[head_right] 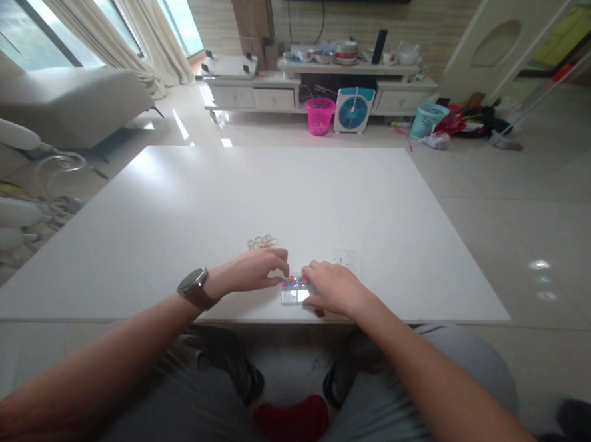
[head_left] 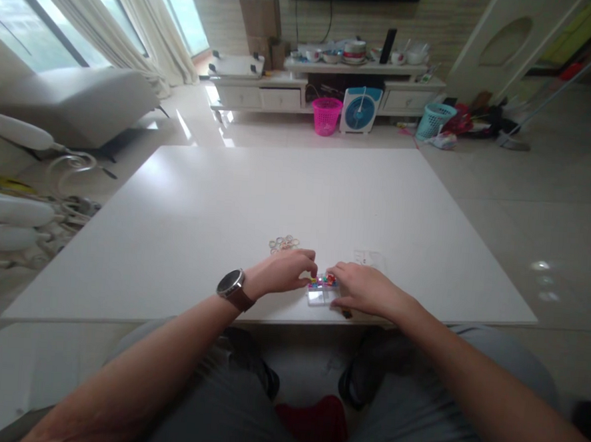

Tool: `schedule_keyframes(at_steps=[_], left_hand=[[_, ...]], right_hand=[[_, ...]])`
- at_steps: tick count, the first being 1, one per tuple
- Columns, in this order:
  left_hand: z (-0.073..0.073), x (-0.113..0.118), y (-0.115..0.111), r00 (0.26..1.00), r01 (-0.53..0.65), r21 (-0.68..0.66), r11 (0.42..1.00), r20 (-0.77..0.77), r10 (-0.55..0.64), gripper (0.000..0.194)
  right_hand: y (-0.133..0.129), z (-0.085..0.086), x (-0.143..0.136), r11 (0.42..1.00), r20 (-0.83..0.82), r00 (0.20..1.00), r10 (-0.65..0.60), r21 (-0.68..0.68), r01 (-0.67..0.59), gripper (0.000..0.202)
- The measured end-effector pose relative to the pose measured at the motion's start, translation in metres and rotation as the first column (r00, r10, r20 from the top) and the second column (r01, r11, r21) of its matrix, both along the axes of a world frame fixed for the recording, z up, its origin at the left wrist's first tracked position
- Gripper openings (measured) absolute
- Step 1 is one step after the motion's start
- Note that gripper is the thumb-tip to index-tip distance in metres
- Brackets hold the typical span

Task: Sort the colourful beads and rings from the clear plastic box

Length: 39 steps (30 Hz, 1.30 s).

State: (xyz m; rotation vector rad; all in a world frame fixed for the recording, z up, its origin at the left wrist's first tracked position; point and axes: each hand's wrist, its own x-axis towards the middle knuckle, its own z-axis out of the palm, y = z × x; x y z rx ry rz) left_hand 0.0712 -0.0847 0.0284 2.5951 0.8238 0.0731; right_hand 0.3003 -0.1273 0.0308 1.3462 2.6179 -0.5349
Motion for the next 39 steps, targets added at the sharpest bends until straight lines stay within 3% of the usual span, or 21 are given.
schedule_keyframes(at_steps=[13,18,22,27,34,39], left_hand=[[-0.007,0.016,-0.01,0.995,-0.022,0.078,0.997,-0.093,0.029,0.019],[0.008,-0.003,0.008,0.997,-0.073,-0.014,0.997,0.033,0.074,0.011],[0.016,-0.031,0.03,0.984,-0.174,-0.061,0.983,0.018,0.175,0.01],[0.007,-0.051,0.043,0.97,-0.221,-0.127,0.967,-0.134,0.204,0.012],[0.0,-0.047,0.04,0.893,-0.341,-0.181,0.922,-0.368,0.258,0.021],[-0.003,-0.047,0.037,0.878,-0.35,-0.14,0.926,-0.394,0.272,0.038]], right_hand=[[-0.001,-0.001,-0.003,1.0,0.016,1.0,0.01,0.002,-0.01,0.038],[-0.002,-0.002,-0.003,1.0,0.013,1.0,-0.008,-0.012,0.008,0.041],[-0.003,-0.003,-0.003,1.0,0.01,1.0,-0.008,-0.004,0.008,0.044],[-0.003,-0.002,-0.001,1.0,0.02,1.0,0.001,-0.015,0.0,0.042],[-0.002,-0.005,0.001,0.999,-0.015,1.0,-0.006,-0.048,0.005,0.042],[-0.001,-0.004,-0.001,0.999,-0.018,1.0,-0.004,-0.052,0.003,0.039]])
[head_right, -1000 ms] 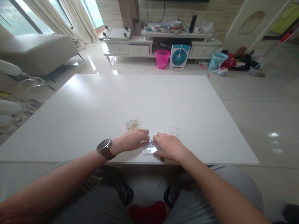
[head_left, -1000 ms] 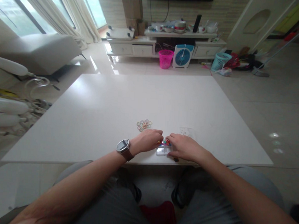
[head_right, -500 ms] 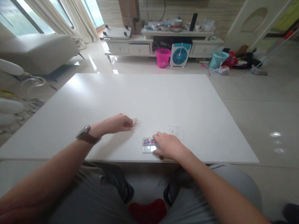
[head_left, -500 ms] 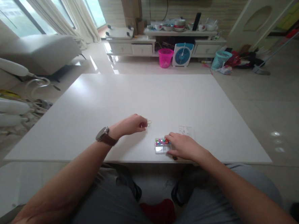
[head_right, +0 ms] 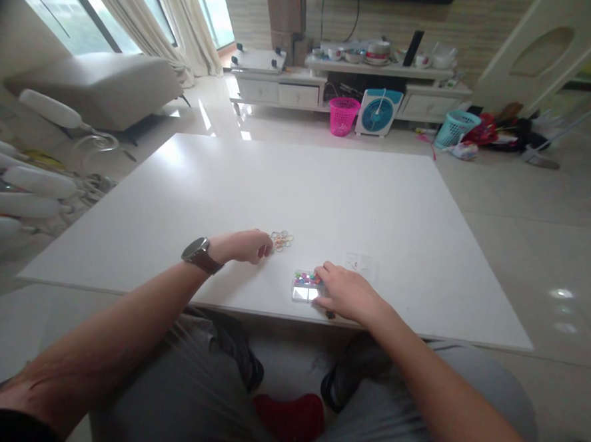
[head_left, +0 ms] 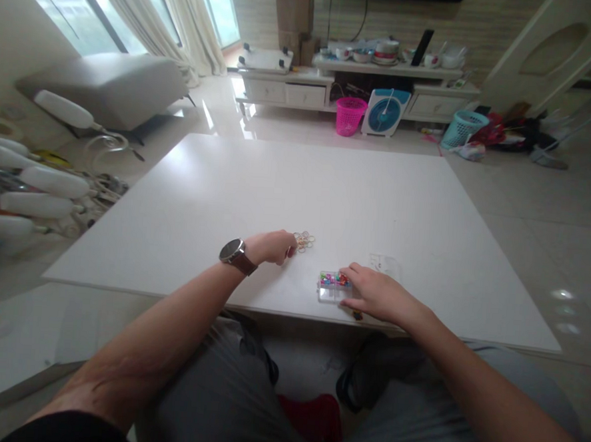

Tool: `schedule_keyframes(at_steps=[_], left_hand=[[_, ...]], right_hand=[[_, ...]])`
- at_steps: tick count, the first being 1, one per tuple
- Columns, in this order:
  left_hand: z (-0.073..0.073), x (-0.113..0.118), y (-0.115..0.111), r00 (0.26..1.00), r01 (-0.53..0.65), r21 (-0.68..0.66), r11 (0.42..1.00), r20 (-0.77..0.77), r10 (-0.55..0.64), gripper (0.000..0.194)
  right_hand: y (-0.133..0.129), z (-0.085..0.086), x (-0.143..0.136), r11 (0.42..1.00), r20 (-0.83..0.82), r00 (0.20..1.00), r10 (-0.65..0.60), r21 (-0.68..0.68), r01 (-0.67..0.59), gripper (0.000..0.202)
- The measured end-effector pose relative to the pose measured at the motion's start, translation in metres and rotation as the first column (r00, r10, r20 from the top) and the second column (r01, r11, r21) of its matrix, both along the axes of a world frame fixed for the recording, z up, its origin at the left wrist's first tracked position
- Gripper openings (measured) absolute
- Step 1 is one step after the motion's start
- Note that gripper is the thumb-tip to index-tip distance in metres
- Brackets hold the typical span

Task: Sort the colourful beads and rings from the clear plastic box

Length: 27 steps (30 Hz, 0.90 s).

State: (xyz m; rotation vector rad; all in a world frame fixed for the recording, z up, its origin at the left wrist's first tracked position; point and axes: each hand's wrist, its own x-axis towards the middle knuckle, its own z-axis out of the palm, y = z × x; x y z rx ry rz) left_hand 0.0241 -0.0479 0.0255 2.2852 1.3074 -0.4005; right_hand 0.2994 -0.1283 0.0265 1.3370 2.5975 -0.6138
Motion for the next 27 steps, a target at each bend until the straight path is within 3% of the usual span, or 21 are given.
schedule_keyframes(at_steps=[7,22,27], left_hand=[[-0.0045,0.0004,-0.0005,1.0,0.021,0.064,0.998,-0.012,-0.02,0.034],[0.0002,-0.0031,0.0051,0.997,-0.038,-0.02,0.999,-0.063,0.037,0.036],[-0.0043,-0.0044,0.0082,0.996,-0.036,-0.025,0.999,-0.086,0.034,0.03]], right_hand=[[-0.0006,-0.0004,-0.001,1.0,0.003,1.0,-0.005,0.008,0.005,0.039],[-0.0027,-0.002,-0.0003,1.0,0.021,1.0,-0.005,0.021,0.005,0.045],[-0.0025,-0.0037,0.0004,0.999,0.01,1.0,0.004,0.033,-0.004,0.044]])
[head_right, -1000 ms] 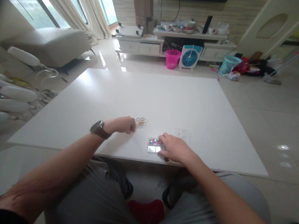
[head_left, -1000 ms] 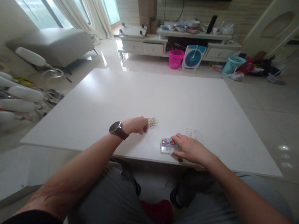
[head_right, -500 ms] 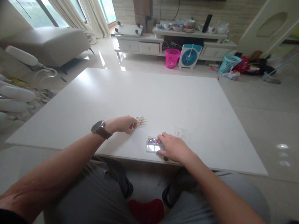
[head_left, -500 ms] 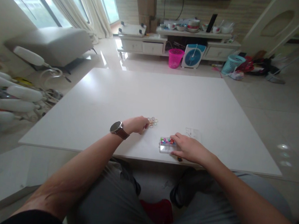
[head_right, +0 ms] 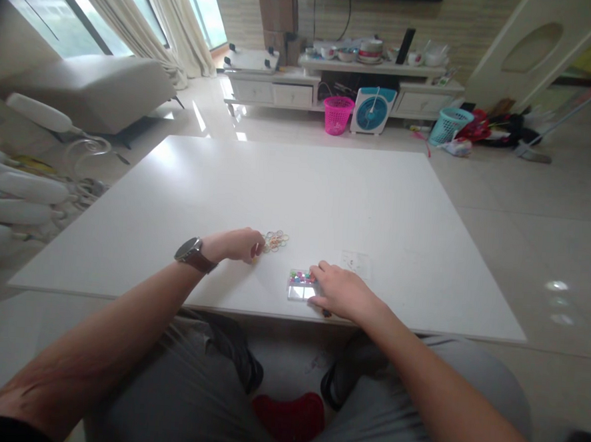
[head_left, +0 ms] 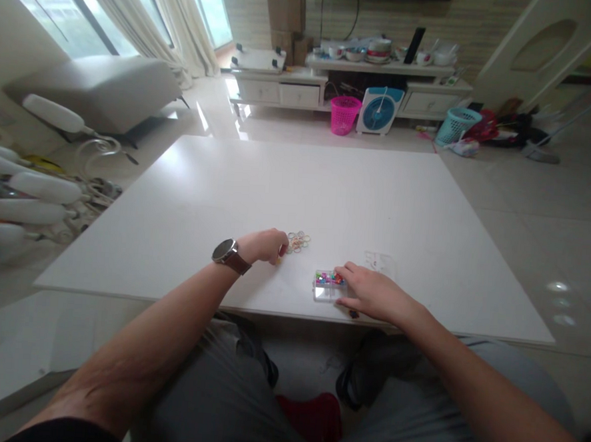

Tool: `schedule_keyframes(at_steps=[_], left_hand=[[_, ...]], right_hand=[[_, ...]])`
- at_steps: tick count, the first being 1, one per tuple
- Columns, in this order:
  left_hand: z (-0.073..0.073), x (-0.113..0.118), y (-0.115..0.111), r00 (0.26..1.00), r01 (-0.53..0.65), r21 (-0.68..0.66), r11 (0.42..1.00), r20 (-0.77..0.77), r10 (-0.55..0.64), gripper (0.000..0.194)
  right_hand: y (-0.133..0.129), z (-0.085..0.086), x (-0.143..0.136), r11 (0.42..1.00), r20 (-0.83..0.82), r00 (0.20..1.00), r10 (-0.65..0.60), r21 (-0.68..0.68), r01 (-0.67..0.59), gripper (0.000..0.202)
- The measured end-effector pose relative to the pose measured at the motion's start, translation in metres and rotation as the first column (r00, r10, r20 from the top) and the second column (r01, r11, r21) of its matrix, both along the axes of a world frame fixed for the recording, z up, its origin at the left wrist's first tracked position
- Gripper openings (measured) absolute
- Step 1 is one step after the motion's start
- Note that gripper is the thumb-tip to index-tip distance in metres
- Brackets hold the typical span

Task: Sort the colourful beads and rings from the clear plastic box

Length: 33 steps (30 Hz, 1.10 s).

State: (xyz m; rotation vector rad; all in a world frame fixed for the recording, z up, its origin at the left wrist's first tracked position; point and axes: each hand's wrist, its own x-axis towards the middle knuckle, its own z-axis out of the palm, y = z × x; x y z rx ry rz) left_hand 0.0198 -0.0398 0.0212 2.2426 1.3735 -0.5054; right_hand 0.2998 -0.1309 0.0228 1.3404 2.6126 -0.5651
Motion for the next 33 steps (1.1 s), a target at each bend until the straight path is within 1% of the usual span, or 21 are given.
schedule_keyframes(at_steps=[4,11,14,17,22,27,33], left_hand=[[-0.003,-0.006,0.004,0.999,0.007,0.018,1.0,0.036,-0.008,0.024],[-0.004,-0.015,0.01,0.998,-0.029,-0.03,0.999,0.046,0.03,0.014],[-0.006,-0.014,0.011,0.997,-0.031,-0.069,0.997,0.066,0.036,0.011],[-0.008,-0.01,0.011,0.996,-0.041,-0.079,0.996,0.075,0.047,0.01],[-0.007,-0.005,0.01,0.996,-0.038,-0.091,0.995,0.077,0.045,0.005],[-0.005,-0.003,0.011,0.994,-0.072,-0.112,0.991,0.069,0.08,0.006],[-0.013,-0.007,0.018,0.987,-0.124,-0.153,0.98,0.079,0.137,0.011]], right_hand=[[0.0,-0.002,0.001,1.0,-0.004,1.0,0.002,0.002,-0.002,0.044],[0.0,-0.001,0.0,1.0,0.01,1.0,-0.003,-0.005,0.003,0.043],[0.0,0.0,0.0,1.0,0.01,1.0,-0.003,-0.007,0.003,0.043],[-0.001,0.0,0.0,1.0,0.008,1.0,-0.002,-0.001,0.002,0.043],[-0.001,0.0,-0.001,1.0,0.004,1.0,0.0,0.007,0.0,0.044],[-0.001,-0.001,0.0,1.0,0.007,1.0,0.003,0.017,-0.003,0.045],[-0.001,0.0,-0.001,1.0,0.01,1.0,0.01,0.023,-0.011,0.045]])
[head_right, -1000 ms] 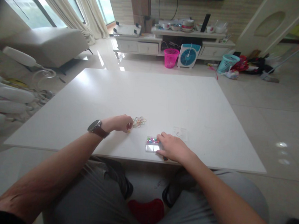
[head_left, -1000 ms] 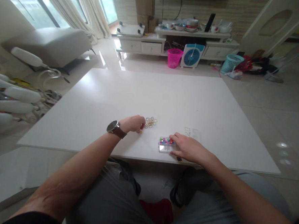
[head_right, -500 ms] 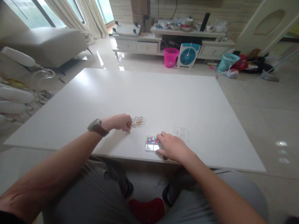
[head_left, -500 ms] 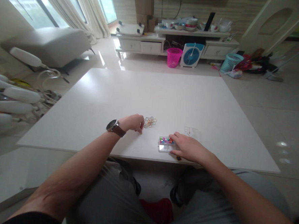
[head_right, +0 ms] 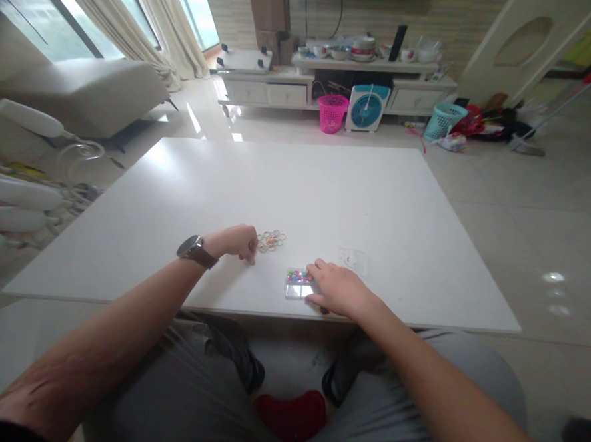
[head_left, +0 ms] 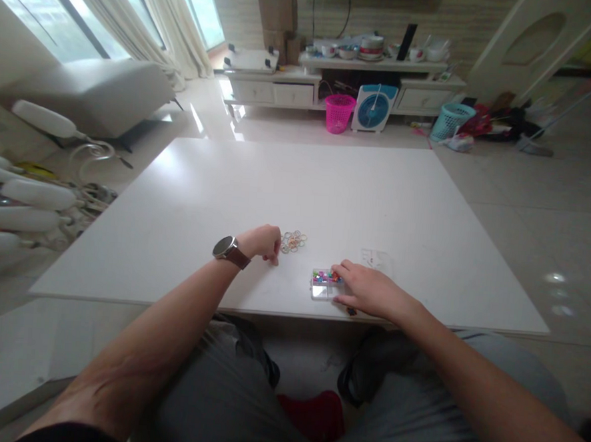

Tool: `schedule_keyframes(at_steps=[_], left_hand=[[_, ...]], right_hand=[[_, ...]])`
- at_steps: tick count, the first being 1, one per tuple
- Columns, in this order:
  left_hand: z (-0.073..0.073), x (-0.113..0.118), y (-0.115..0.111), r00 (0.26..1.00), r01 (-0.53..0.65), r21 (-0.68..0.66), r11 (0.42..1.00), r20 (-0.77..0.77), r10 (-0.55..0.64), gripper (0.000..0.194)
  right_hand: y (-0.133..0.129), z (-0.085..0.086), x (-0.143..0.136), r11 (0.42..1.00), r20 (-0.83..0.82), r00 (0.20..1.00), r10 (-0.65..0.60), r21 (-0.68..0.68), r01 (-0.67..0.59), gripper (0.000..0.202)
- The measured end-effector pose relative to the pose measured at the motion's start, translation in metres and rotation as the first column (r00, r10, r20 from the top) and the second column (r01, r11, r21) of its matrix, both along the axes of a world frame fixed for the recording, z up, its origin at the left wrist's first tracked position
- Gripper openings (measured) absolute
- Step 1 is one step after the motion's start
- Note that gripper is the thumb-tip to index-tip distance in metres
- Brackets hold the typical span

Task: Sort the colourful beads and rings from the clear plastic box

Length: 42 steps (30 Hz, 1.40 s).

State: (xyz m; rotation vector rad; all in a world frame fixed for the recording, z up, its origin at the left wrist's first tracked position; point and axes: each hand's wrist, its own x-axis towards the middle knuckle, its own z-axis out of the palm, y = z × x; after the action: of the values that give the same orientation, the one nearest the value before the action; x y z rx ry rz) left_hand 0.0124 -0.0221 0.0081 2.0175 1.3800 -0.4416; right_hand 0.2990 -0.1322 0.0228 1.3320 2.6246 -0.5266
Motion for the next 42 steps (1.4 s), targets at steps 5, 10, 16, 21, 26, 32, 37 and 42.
schedule_keyframes(at_steps=[5,10,16,21,26,32,37,42], left_hand=[[-0.003,-0.004,0.004,0.999,-0.032,-0.061,0.998,0.017,0.033,0.013],[0.0,-0.004,0.005,0.998,-0.053,-0.084,0.995,0.02,0.054,0.014],[0.001,-0.004,0.005,0.998,-0.059,-0.094,0.994,0.004,0.06,0.015],[-0.001,-0.003,0.007,0.999,-0.04,-0.097,0.995,0.002,0.04,0.014],[0.004,0.002,-0.001,0.999,0.043,-0.006,0.999,-0.023,-0.043,0.008],[0.007,0.005,-0.009,0.994,0.106,0.072,0.992,-0.048,-0.102,0.013],[0.004,0.004,-0.007,0.989,0.143,0.111,0.984,-0.062,-0.136,0.014],[0.006,0.007,-0.011,0.989,0.145,0.111,0.983,-0.036,-0.142,0.018]], right_hand=[[0.0,0.0,-0.001,1.0,0.004,1.0,-0.001,0.004,0.001,0.044],[0.0,-0.001,0.0,1.0,-0.007,1.0,-0.005,0.002,0.005,0.045],[0.0,0.0,0.0,1.0,0.002,1.0,-0.012,-0.016,0.012,0.046],[0.0,0.001,0.0,1.0,0.007,1.0,-0.014,-0.011,0.014,0.045],[0.0,0.001,-0.001,1.0,0.01,1.0,-0.011,-0.01,0.011,0.045],[0.0,0.002,-0.001,1.0,0.01,1.0,-0.008,-0.006,0.008,0.044],[0.0,0.001,-0.001,1.0,0.003,1.0,-0.007,-0.002,0.007,0.043],[0.0,0.002,-0.002,1.0,0.005,1.0,-0.011,-0.012,0.012,0.044]])
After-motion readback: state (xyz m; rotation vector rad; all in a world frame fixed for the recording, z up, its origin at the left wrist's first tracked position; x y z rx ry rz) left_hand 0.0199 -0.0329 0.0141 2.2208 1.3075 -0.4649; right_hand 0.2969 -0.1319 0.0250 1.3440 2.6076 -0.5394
